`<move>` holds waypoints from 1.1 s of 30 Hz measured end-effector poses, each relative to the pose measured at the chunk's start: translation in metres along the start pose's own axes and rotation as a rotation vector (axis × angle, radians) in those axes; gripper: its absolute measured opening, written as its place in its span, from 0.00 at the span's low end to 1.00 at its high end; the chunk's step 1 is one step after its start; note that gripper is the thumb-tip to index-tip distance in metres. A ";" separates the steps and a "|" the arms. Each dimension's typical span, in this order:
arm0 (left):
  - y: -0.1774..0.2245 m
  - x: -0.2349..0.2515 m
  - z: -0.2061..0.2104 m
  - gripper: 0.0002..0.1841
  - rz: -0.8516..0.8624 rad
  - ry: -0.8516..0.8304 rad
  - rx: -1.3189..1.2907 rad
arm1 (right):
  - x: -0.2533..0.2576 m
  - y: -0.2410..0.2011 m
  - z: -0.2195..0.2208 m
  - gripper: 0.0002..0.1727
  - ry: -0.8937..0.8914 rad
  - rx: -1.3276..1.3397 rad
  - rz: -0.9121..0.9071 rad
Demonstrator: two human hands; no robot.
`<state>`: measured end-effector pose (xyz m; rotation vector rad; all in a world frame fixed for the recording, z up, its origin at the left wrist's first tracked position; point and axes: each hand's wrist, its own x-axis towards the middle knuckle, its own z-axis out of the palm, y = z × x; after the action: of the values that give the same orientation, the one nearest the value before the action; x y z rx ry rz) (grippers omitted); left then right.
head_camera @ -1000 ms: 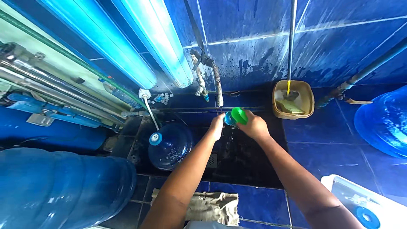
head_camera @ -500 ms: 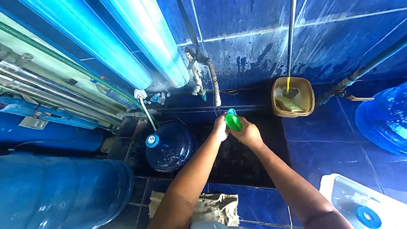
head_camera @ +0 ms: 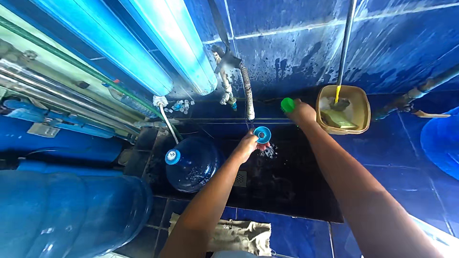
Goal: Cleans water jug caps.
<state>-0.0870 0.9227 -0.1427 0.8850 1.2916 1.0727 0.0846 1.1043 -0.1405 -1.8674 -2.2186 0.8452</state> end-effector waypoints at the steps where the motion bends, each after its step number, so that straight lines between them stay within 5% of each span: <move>1: 0.001 -0.002 0.001 0.18 0.004 0.015 0.007 | 0.016 0.003 0.003 0.37 0.030 -0.034 -0.025; 5: -0.003 0.000 -0.002 0.16 0.069 0.170 -0.038 | 0.022 -0.001 0.013 0.37 0.193 0.181 -0.247; 9: -0.007 0.008 -0.007 0.17 0.064 0.387 -0.018 | -0.060 -0.036 0.055 0.28 -0.325 0.707 -0.399; 13: -0.001 -0.001 -0.015 0.24 -0.089 0.421 0.468 | -0.081 -0.060 0.078 0.16 -0.321 0.732 -0.262; 15: 0.005 -0.008 -0.027 0.30 -0.112 0.378 0.673 | -0.084 -0.071 0.077 0.18 -0.377 0.792 -0.181; 20: 0.011 -0.041 -0.065 0.46 -0.013 0.314 0.575 | -0.100 -0.091 0.070 0.26 -0.658 1.234 0.034; 23: 0.010 -0.080 -0.102 0.40 0.196 0.325 0.540 | -0.107 -0.091 0.071 0.21 -0.556 1.455 0.132; 27: 0.011 -0.160 -0.150 0.30 0.236 0.282 0.589 | -0.118 -0.086 0.075 0.20 -0.457 1.661 0.149; 33: -0.023 -0.234 -0.220 0.27 0.366 0.592 0.425 | -0.129 -0.098 0.078 0.16 -0.321 1.679 0.109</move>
<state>-0.2948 0.6780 -0.1174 1.2043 1.9489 1.4427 -0.0046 0.9489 -0.1252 -0.9072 -0.6449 2.0845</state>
